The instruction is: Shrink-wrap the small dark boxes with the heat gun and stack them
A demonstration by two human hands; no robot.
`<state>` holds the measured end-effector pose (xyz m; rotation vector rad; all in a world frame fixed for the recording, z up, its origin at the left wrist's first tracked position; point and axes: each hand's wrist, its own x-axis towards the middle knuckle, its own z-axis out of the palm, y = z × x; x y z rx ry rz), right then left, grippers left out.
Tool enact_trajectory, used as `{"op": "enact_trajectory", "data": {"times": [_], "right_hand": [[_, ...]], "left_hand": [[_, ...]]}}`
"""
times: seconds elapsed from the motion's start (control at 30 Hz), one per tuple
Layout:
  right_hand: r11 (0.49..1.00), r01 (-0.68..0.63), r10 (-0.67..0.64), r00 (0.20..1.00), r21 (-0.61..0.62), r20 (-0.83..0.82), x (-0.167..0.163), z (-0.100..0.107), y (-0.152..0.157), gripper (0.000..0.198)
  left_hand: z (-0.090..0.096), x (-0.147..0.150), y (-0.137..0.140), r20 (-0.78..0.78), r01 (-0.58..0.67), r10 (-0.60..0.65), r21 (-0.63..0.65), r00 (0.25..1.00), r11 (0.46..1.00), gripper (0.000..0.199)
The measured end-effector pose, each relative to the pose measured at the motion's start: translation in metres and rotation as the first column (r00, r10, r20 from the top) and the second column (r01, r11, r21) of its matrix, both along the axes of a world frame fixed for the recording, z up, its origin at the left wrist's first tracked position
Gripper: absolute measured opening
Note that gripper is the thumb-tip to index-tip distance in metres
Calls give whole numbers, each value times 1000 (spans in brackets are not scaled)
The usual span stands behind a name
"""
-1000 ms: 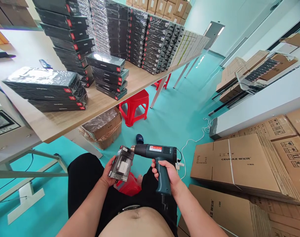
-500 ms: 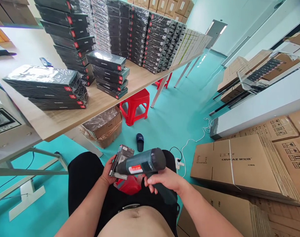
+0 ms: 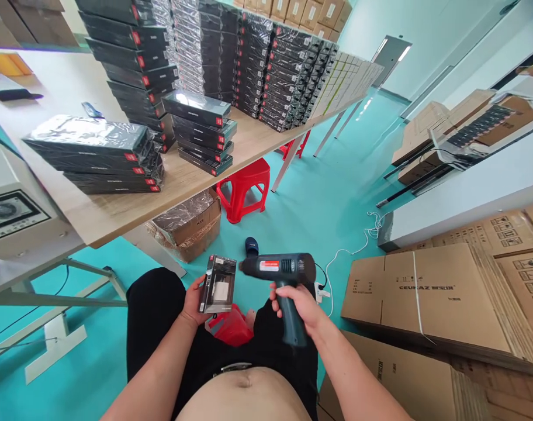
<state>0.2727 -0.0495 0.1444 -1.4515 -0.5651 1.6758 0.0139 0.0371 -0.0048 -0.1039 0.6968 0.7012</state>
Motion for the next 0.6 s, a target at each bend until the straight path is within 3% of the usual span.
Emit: {"op": "enact_trajectory", "data": {"times": [0.07, 0.23, 0.4, 0.5, 0.53, 0.6], "right_hand": [[997, 79, -79, 997, -14, 8, 2, -5, 1, 26], [994, -107, 108, 984, 14, -141, -4, 2, -1, 29], [997, 34, -33, 999, 64, -14, -9, 11, 19, 24], [980, -184, 188, 980, 74, -61, -8, 23, 22, 26], [946, -317, 322, 944, 71, -69, -7, 28, 20, 25], [818, -572, 575, 817, 56, -55, -6, 37, 16, 23]], "left_hand": [[-1, 0, 0, -6, 11, -11, 0, 1000, 1000, 34], [-3, 3, 2, -30, -3, 3, 1, 1000, 1000, 28], [-4, 0, 0, -10, 33, -33, 8, 999, 999, 33], [-4, -1, 0, -21, 28, -28, 24, 999, 999, 31], [-4, -1, 0, -16, 28, -27, 32, 999, 999, 31], [-3, 0, 0, -7, 23, -22, 46, 1000, 999, 33]]}}
